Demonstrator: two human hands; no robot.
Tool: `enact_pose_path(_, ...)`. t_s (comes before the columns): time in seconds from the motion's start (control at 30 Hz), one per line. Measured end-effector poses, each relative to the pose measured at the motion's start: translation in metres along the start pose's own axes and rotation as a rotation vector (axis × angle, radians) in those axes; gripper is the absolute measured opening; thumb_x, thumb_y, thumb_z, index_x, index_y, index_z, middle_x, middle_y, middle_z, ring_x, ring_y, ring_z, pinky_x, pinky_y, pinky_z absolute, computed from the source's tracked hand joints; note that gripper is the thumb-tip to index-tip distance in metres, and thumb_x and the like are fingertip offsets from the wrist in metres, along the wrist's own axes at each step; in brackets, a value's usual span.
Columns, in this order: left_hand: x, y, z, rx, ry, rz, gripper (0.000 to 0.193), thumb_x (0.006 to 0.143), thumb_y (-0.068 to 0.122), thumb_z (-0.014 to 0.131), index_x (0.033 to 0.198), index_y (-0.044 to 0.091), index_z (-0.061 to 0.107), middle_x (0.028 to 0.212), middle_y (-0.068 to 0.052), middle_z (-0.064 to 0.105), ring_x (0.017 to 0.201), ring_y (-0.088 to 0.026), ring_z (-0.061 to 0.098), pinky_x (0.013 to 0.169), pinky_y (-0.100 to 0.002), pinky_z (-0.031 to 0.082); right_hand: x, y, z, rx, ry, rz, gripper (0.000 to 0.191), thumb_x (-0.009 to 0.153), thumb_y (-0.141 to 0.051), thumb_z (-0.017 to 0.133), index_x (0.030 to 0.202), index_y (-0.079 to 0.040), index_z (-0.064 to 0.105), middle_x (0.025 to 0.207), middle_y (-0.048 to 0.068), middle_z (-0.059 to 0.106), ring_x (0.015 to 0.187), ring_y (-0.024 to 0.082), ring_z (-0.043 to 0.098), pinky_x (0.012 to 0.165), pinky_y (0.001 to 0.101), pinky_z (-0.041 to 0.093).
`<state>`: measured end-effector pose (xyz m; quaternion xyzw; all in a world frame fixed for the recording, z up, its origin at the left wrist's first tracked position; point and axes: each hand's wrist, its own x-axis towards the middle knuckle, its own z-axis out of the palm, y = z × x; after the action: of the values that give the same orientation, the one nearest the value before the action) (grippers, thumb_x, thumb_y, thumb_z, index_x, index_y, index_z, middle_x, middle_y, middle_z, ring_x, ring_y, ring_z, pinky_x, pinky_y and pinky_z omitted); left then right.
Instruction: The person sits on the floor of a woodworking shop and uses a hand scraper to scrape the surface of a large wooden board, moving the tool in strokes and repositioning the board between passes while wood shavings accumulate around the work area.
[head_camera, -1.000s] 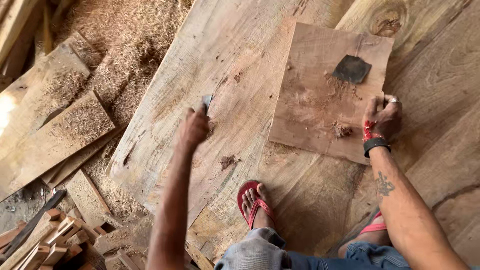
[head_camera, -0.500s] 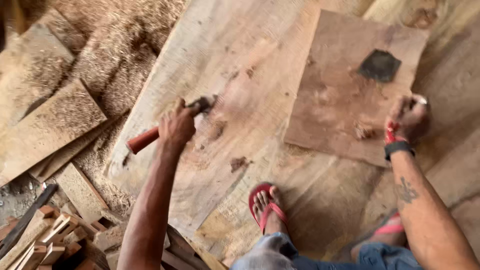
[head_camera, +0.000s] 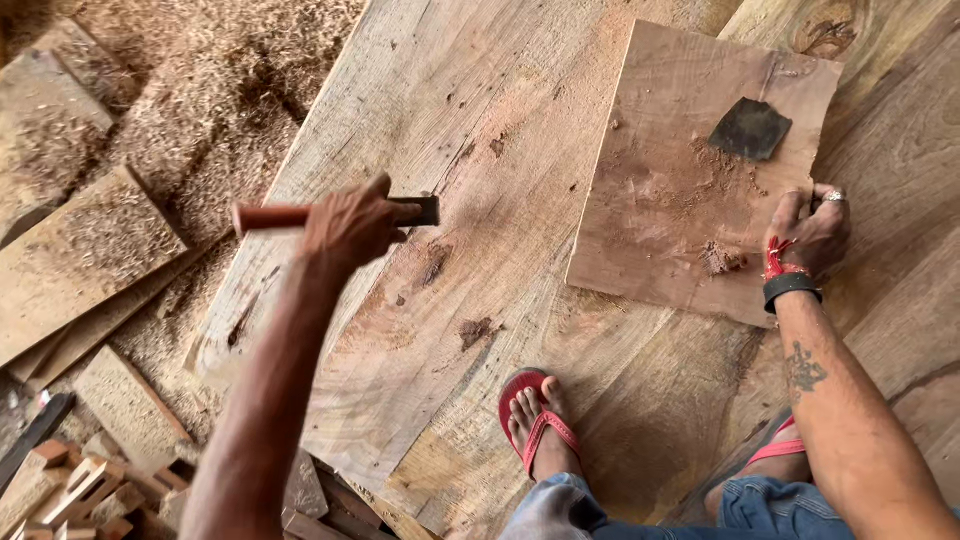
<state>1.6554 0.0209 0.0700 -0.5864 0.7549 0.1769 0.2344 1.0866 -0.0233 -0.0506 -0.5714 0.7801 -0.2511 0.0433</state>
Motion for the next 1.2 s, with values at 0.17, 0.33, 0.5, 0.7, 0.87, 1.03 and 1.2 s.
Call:
enact_pose_path(0.17,0.036,-0.034,0.001,0.271,-0.075,0.201,0.014,0.099,0.030,0.068,0.110,0.027,0.075,0.099,0.003,0.061,0.074,-0.012,0.060,0.072,-0.030,0.058,0.002,-0.001,-0.001,-0.028,0.010,0.009,0.034,0.101,-0.031,0.061,0.111,0.000,0.068,0.104,0.021,0.070,0.094,0.041,0.066,0.080,0.0517,0.051)
enact_pose_path(0.33,0.046,-0.061,0.018,0.171,0.065,0.412,0.051,0.088,0.008,0.072,0.127,0.040,0.069,0.097,0.000,0.063,0.078,-0.015,0.063,0.078,-0.030,0.060,0.001,0.002,0.004,-0.056,0.050,-0.018,0.033,0.102,-0.032,0.062,0.108,-0.001,0.069,0.103,0.019,0.070,0.094,0.039,0.067,0.081,0.0504,0.051)
enact_pose_path(0.5,0.035,-0.093,0.022,0.125,0.081,0.366,0.052,0.092,0.008,0.068,0.130,0.043,0.067,0.103,0.002,0.066,0.081,-0.014,0.066,0.082,-0.030,0.060,-0.001,0.002,0.003,-0.103,0.041,0.014,0.031,0.104,-0.033,0.062,0.103,-0.002,0.067,0.099,0.016,0.070,0.091,0.036,0.067,0.077,0.0499,0.050)
enact_pose_path(0.7,0.001,-0.084,0.007,0.191,-0.039,0.025,0.041,0.100,0.018,0.058,0.135,0.038,0.062,0.096,-0.004,0.067,0.068,-0.014,0.064,0.067,-0.033,0.061,0.000,-0.002,0.000,-0.060,0.045,-0.008,0.031,0.101,-0.032,0.061,0.103,-0.002,0.067,0.099,0.017,0.070,0.090,0.037,0.068,0.076,0.0498,0.051)
enact_pose_path(0.87,-0.004,-0.012,0.012,-0.032,0.013,-0.039,0.028,0.105,0.027,0.054,0.130,0.033,0.064,0.099,-0.008,0.064,0.059,-0.014,0.059,0.053,-0.032,0.057,0.002,-0.002,0.000,-0.121,0.071,-0.026,0.031,0.103,-0.031,0.059,0.105,-0.002,0.069,0.101,0.018,0.070,0.091,0.041,0.067,0.076,0.0527,0.050)
enact_pose_path(1.03,0.003,0.001,0.036,0.141,0.127,-0.021,0.036,0.101,0.013,0.056,0.129,0.033,0.066,0.097,-0.009,0.065,0.059,-0.015,0.058,0.052,-0.033,0.057,0.004,0.000,0.004,-0.077,0.065,-0.023,0.030,0.099,-0.030,0.060,0.107,-0.003,0.070,0.098,0.018,0.071,0.088,0.041,0.067,0.074,0.0532,0.049)
enact_pose_path(1.2,-0.020,-0.018,0.058,0.023,0.030,-0.158,0.027,0.104,0.014,0.054,0.125,0.017,0.070,0.115,-0.012,0.061,0.065,-0.015,0.059,0.056,-0.034,0.058,0.003,0.011,0.006,-0.033,0.030,0.009,0.032,0.102,-0.031,0.058,0.104,-0.001,0.069,0.100,0.019,0.070,0.090,0.041,0.066,0.077,0.0525,0.050)
